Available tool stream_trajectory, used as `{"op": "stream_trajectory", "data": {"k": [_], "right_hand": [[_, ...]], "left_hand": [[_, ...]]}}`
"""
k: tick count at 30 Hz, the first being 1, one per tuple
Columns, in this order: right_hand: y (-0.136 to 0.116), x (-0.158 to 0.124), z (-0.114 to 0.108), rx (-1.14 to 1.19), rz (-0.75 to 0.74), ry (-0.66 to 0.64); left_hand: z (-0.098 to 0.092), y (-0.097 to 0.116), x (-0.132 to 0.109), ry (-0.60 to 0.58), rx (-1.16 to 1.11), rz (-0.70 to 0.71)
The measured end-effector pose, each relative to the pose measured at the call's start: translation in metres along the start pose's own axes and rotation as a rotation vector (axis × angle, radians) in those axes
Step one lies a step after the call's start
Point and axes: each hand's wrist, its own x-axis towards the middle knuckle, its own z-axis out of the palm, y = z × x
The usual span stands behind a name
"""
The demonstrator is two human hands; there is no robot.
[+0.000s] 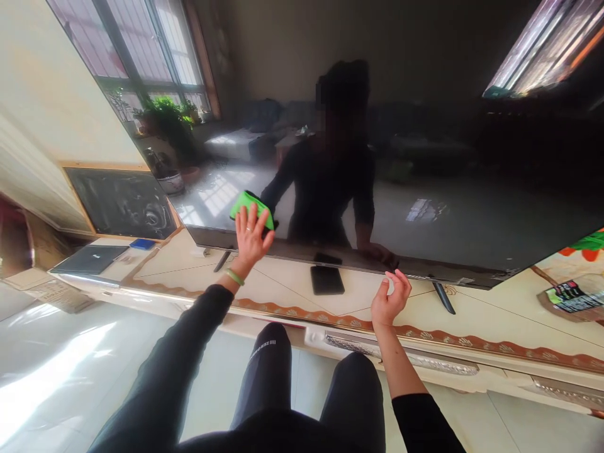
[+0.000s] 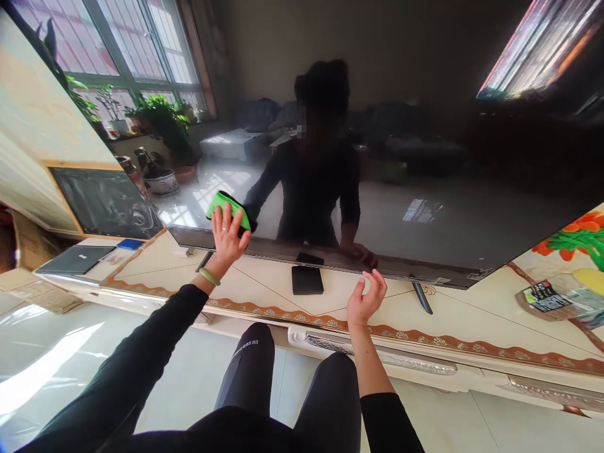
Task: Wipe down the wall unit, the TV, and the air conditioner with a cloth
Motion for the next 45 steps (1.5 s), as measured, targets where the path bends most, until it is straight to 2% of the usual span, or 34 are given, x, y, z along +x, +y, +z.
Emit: {"op": "stream_trajectory", "data": {"k": [1,3,6,8,11,14,17,19,22,24,28,30,32,35,38,41,45], "right_hand": [[-0.001,0.0,0.001,0.003,-0.008,-0.002],[-0.002,0.0,0.002,0.005,-0.023,0.003],[-0.002,0.0,0.001,0.002,-0.032,0.007],[0.0,0.0,0.0,-0.003,-0.026,0.008],[0.004,0.0,-0.002,-0.012,0.008,0.019],[0.007,0.0,-0.003,-0.018,0.047,0.02],[0.01,0.001,-0.003,-0.015,0.049,0.01],[0.01,0.001,-0.002,-0.019,0.039,0.006],[0.013,0.001,-0.002,-0.03,0.025,0.02],[0.017,0.002,-0.003,-0.029,0.017,0.039],[0.025,0.002,-0.004,-0.029,0.013,0.056],[0.026,0.002,-0.006,-0.026,0.013,0.046],[0.024,0.002,-0.007,-0.02,0.012,0.029],[0.021,0.002,-0.007,-0.017,0.017,0.02],[0.02,0.001,-0.005,-0.019,0.014,0.019],[0.021,0.001,-0.003,-0.026,0.015,0.013],[0.019,0.0,-0.001,-0.031,0.017,0.012]], "left_hand": [[-0.009,0.004,0.017,0.086,-0.012,-0.055],[-0.019,0.027,0.054,0.219,-0.056,-0.09],[-0.013,0.086,0.091,0.318,-0.062,-0.042],[0.002,0.126,0.095,0.281,-0.015,0.138],[0.03,0.164,0.073,0.108,0.036,0.477],[0.051,0.167,0.036,-0.109,0.072,0.714],[0.061,0.146,0.01,-0.261,0.107,0.824],[0.062,0.13,0.004,-0.3,0.124,0.857],[0.059,0.117,0.011,-0.255,0.119,0.877],[0.054,0.116,0.024,-0.189,0.113,0.823],[0.033,0.106,0.062,-0.034,0.113,0.596],[0.018,0.088,0.077,0.068,0.097,0.458],[0.002,0.061,0.084,0.174,0.081,0.291],[-0.019,0.017,0.079,0.315,0.067,0.027],[-0.03,-0.011,0.061,0.394,0.025,-0.261],[-0.031,-0.02,0.042,0.445,-0.036,-0.574],[-0.02,-0.009,0.035,0.512,-0.066,-0.811]]}}
